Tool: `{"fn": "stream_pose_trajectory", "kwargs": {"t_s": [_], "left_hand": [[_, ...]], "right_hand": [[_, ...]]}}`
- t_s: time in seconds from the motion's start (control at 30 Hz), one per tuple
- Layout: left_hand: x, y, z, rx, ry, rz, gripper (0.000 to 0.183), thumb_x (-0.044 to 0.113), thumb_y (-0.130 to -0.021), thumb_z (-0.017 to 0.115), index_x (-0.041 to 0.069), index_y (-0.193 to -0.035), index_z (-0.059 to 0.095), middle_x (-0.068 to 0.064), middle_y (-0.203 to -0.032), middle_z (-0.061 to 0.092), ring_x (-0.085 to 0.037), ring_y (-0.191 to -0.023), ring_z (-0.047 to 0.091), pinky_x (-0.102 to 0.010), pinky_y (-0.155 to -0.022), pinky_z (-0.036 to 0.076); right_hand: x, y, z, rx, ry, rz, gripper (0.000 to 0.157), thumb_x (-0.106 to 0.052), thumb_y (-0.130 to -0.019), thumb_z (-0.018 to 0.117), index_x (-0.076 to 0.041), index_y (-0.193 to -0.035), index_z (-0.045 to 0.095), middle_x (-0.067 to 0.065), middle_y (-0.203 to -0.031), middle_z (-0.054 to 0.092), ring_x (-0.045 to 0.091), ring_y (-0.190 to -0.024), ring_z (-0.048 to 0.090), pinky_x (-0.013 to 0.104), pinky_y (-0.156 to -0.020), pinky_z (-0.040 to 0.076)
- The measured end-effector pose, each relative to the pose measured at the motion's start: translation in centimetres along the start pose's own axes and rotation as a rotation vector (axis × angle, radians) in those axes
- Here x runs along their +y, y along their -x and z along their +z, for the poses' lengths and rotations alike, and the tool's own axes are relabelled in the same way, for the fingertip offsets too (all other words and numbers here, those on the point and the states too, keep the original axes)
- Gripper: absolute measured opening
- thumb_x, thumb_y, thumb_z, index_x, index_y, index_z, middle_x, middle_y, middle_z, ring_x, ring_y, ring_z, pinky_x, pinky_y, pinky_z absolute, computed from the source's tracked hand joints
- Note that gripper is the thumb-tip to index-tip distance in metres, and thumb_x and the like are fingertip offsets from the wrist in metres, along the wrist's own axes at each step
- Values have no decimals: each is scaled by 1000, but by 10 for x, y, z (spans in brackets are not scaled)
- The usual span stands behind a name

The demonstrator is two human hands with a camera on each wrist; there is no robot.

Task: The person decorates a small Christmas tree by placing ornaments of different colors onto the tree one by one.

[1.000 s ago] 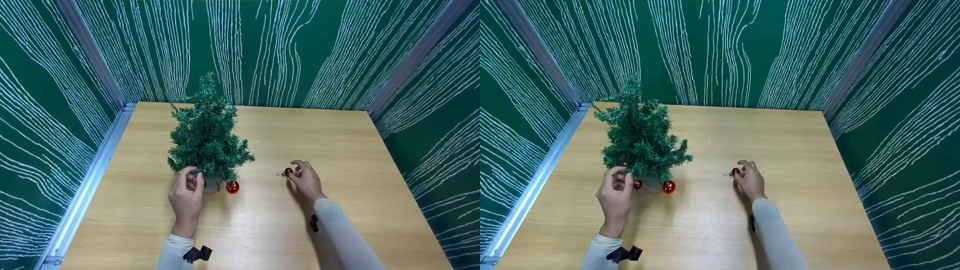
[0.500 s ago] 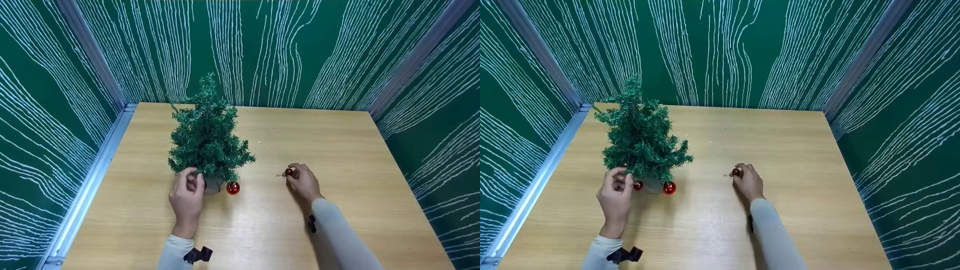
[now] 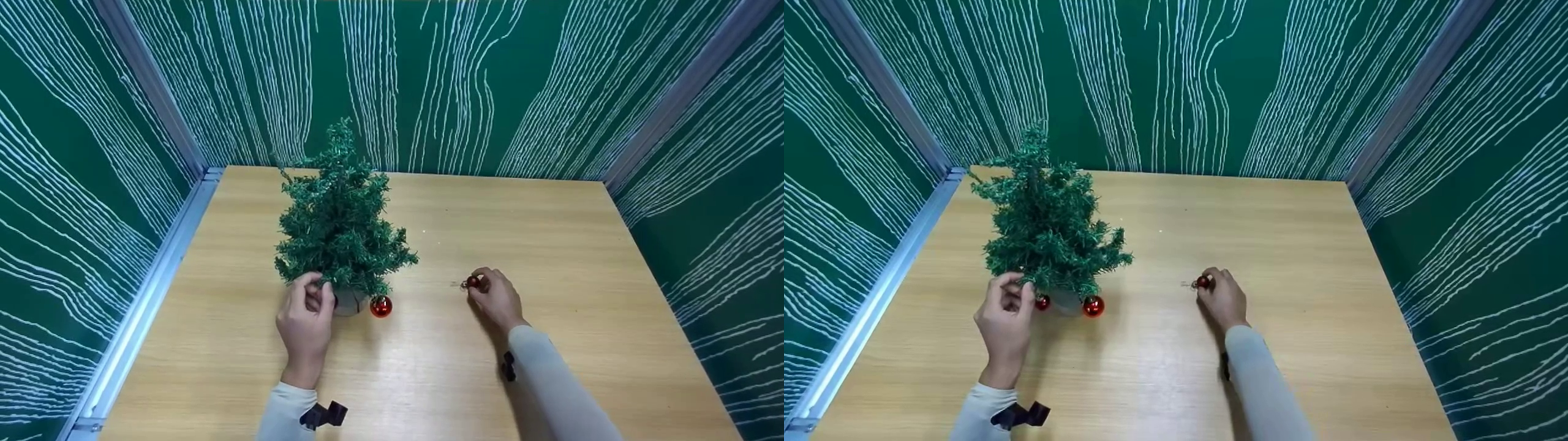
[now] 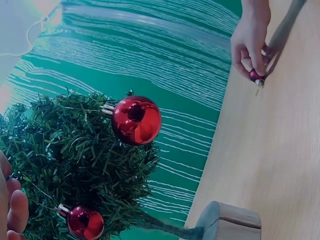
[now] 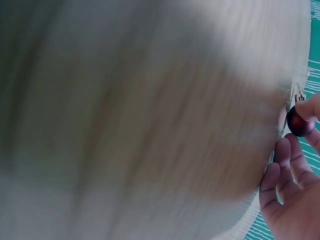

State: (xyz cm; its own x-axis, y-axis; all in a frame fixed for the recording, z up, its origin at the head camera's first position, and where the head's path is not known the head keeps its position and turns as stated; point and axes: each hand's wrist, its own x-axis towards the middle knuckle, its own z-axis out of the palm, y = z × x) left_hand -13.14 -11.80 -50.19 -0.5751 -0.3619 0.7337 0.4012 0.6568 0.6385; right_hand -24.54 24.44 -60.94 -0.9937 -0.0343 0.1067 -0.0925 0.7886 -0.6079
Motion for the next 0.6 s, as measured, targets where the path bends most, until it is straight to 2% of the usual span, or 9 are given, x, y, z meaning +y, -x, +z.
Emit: {"fn": "stream_pose_trajectory", "kwargs": {"t_s": [0.27,0.6], "left_hand": [[1,0,0,2,-17,4,14,7,-85,70,6,-99,66,0,-68,59,-10,-55,53,-24,-50,42],[2,1,0,7,0,5,13,6,-85,70,6,-97,65,-1,-68,59,-11,-55,53,-23,-50,42]], "right_hand": [[-1,2,1,14,-2,18,33,-19,-85,70,-12,-117,63,7,-94,60,22,-78,58,42,-70,48],[-12,4,-2,-6,-61,28,33,-19,-86,71,-14,-118,62,7,-97,61,21,-83,61,38,-72,49]]}}
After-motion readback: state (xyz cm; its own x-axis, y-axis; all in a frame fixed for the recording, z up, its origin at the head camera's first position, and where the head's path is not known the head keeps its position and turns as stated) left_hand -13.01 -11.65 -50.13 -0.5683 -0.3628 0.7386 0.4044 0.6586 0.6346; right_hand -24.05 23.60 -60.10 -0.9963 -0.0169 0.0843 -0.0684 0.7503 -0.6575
